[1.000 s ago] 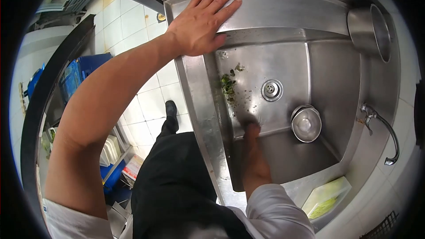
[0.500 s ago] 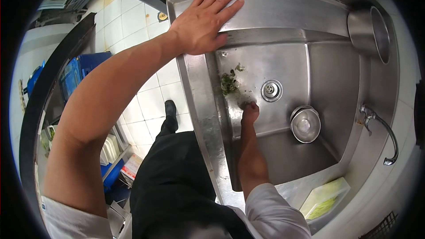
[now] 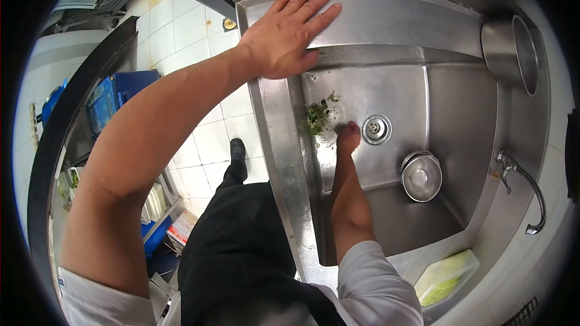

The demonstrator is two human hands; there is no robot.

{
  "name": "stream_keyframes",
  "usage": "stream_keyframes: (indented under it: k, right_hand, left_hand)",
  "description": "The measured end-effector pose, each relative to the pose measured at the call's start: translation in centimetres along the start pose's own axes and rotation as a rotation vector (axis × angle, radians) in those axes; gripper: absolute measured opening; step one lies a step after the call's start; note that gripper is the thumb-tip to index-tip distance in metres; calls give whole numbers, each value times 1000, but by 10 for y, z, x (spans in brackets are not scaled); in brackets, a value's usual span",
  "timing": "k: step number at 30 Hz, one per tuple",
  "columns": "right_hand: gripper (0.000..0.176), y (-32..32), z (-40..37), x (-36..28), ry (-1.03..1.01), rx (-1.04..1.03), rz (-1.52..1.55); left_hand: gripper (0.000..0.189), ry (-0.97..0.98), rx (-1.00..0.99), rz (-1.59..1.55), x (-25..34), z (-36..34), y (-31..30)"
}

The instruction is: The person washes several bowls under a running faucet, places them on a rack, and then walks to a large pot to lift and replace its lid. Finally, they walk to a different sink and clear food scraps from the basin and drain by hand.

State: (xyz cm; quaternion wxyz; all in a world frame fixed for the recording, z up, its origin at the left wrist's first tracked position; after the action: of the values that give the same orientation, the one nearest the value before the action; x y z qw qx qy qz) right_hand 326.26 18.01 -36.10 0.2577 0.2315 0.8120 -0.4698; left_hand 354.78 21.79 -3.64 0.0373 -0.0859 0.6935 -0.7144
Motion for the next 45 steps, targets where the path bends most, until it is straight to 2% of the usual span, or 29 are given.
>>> stream_keyframes:
  k: [2,3,4,6,8,10,11,13,14,16,18,20,22,23,24,26,27,28,30,31,32,34,36,38,39,41,42,44,45]
  right_hand:
    - [22,23,-16,-21,-503,-167,-138]
    - [22,27,-23,-37,-533,-345,-95]
    - [22,25,-20,-44,-536,-346,-94]
    - [23,19,0,-59,-450,-165,-142]
    - [27,12,19,-84,-526,-90,-160]
    - [28,14,30,-109,-711,-27,-111]
    - [28,18,30,-114,-714,-30,-104]
    - [31,40,25,-114,-833,-276,-334]
    - [32,46,19,-111,-872,-369,-277]
    - [31,53,0,-99,-892,-468,-374]
    - [31,67,-10,-68,-975,-529,-293]
    - [30,38,-25,-90,-983,-563,-232]
    - [28,19,-17,-87,-912,-302,-97]
    - [29,16,-15,-80,-819,-303,-138]
    - [29,15,-18,-74,-817,-301,-135]
    - [34,8,-18,-47,-583,-98,-197]
    - [31,6,-22,-36,-299,-166,-135]
    - [31,17,-25,-22,-295,-167,-137]
    - [29,31,-46,-26,-665,-201,-109]
    - [27,36,-51,-23,-590,-386,-140]
    - [26,33,-54,-25,-564,-394,-16]
    - [26,22,-49,-15,-377,-258,-88]
    - [27,-9,-44,8,-280,-133,52]
    - [24,-37,-36,53,-22,4,93]
    - [24,-41,-40,57,-24,2,86]
    - [23,-47,-50,74,202,31,-139]
    - [23,-36,-54,78,201,30,-139]
    - [19,16,-68,76,-59,-206,150]
    - [18,34,-70,75,14,-262,185]
  left_hand:
    - [74,0,2,-1,0,0,0]
    - [74,2,3,-5,1,0,1]
    - [74,3,3,-8,1,0,0]
    - [74,-3,0,-1,0,0,-1]
    - [74,-4,-10,-1,2,0,0]
    - [74,0,-3,-11,1,0,-1]
    - [74,-3,-6,-3,0,-1,-1]
    - [73,-2,3,-11,1,-1,-1]
    - [73,-1,2,-14,2,-1,-1]
    - [73,-5,-7,0,1,0,-1]
    - [73,-5,-2,-8,1,0,-1]
    - [73,-7,1,-13,0,0,-1]
    - [73,-1,-3,-6,1,0,0]
    - [73,1,-6,-8,2,-1,0]
    - [73,-3,-7,-7,3,0,0]
    - [73,-5,-8,0,1,1,-1]
    - [73,-3,-5,-1,1,1,-1]
    - [73,-1,-3,-5,1,0,0]
    - [73,-5,-7,-2,2,1,2]
    - [73,-13,-7,11,1,1,1]
    - [73,-11,-4,11,2,1,1]
    - [73,-7,0,-6,1,0,-1]
    - [73,-7,-1,-7,2,0,1]
    - [73,-12,4,-3,-1,1,2]
    - [73,-8,6,1,-1,1,2]
    - [73,-5,6,2,1,0,2]
    - [73,1,10,6,2,0,1]
    - [73,7,7,19,1,-1,0]
    - [72,6,8,17,1,0,0]
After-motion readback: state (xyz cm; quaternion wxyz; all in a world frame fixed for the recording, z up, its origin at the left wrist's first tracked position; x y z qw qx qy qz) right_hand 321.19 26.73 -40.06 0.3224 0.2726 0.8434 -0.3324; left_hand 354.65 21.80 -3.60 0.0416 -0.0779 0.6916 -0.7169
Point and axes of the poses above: each hand's wrist, its own z-axis towards the middle knuckle, its own y-axis out of the palm, x = y × z, the point moved 5 cm from there along z, towards the middle knuckle, and after that the axes turned 5 degrees about -x, right-handed, at the moved point
